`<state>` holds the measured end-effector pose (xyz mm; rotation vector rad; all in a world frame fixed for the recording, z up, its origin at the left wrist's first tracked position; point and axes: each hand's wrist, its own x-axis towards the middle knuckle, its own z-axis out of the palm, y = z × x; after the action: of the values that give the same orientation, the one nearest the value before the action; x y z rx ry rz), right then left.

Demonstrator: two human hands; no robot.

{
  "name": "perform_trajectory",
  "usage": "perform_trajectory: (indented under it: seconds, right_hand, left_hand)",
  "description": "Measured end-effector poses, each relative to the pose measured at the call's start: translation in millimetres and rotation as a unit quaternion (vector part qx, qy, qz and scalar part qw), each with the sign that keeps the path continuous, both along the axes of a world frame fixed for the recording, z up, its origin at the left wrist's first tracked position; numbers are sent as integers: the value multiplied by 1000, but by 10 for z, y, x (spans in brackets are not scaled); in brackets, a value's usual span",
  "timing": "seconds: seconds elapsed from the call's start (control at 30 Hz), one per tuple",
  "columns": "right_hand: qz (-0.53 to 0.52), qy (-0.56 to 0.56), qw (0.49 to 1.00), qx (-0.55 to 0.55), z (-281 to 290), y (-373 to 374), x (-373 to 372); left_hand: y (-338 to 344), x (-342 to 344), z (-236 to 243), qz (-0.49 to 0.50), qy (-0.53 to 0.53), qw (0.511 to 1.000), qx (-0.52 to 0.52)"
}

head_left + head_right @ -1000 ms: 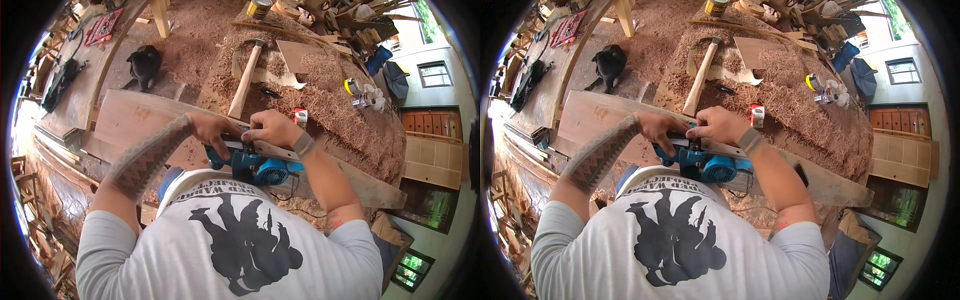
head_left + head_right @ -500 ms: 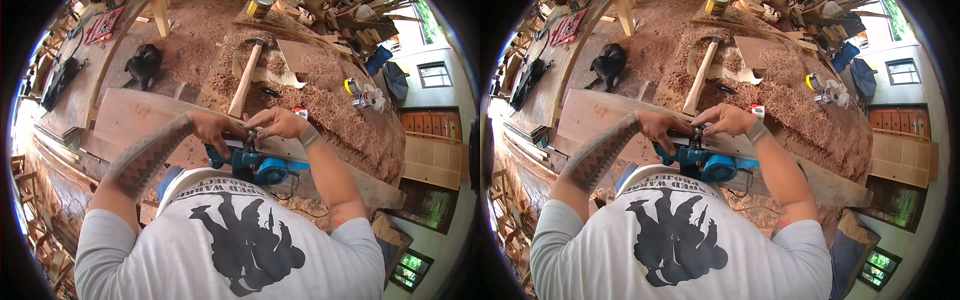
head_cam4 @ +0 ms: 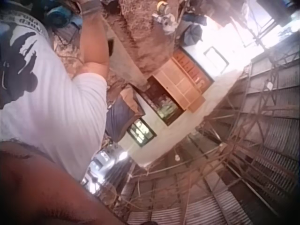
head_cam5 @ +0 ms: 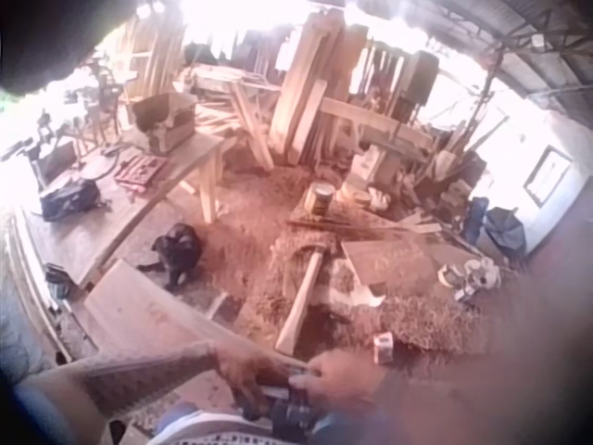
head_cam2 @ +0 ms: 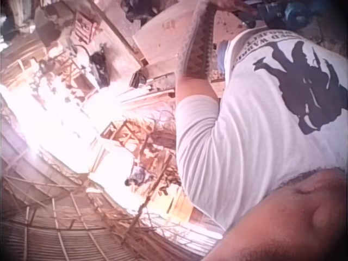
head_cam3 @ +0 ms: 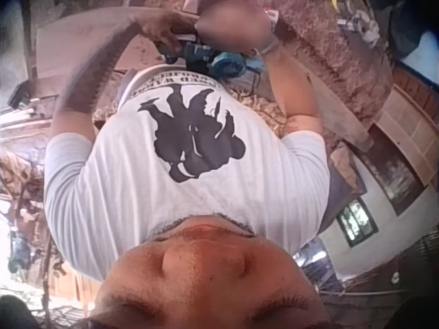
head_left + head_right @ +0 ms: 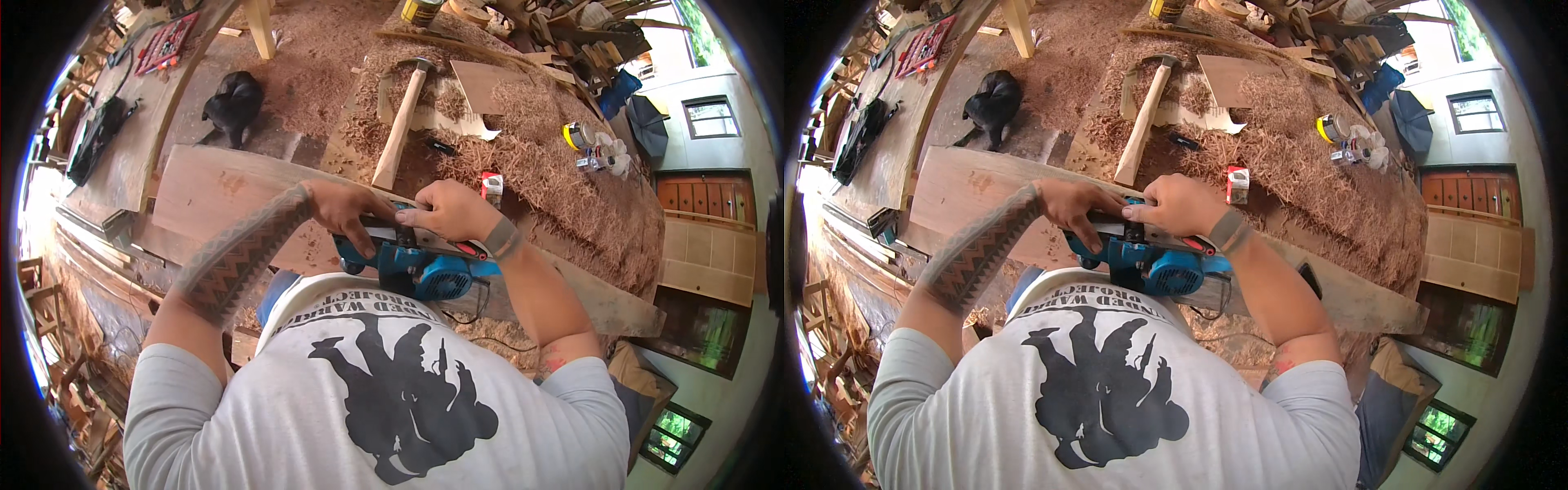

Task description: The person prepares a wooden plank by hand and with a power plane, checking the surface with a square and adjusting the tool's blade height by hand.

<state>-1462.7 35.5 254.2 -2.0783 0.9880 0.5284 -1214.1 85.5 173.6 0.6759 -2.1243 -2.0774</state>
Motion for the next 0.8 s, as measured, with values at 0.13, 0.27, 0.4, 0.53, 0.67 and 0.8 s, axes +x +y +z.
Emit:
perform_trajectory:
  seconds: [0.13, 0.27, 0.4, 0.53, 0.67, 0.8]
  right_hand:
    - [37, -40, 997, -55, -174, -10, -153]
    - [60, -202, 976, -50, -360, -98, -359]
    - [46, -237, 969, 56, -442, -170, -376]
    - [49, -277, 956, 88, -535, -220, -392]
    - [88, -312, 942, 88, -616, -307, -368]
    - [77, -276, 950, 125, -507, -357, -335]
  left_hand:
    - [24, -5, 25, 21, -11, 1000, 4]
    - [159, -7, 436, 90, -125, 958, -241]
    - [560, -25, 619, 117, -175, 888, -408]
    - [778, -179, 619, 179, -175, 877, -410]
    - [822, -271, 558, 197, -179, 875, -404]
    - [826, -273, 562, 194, -184, 872, -411]
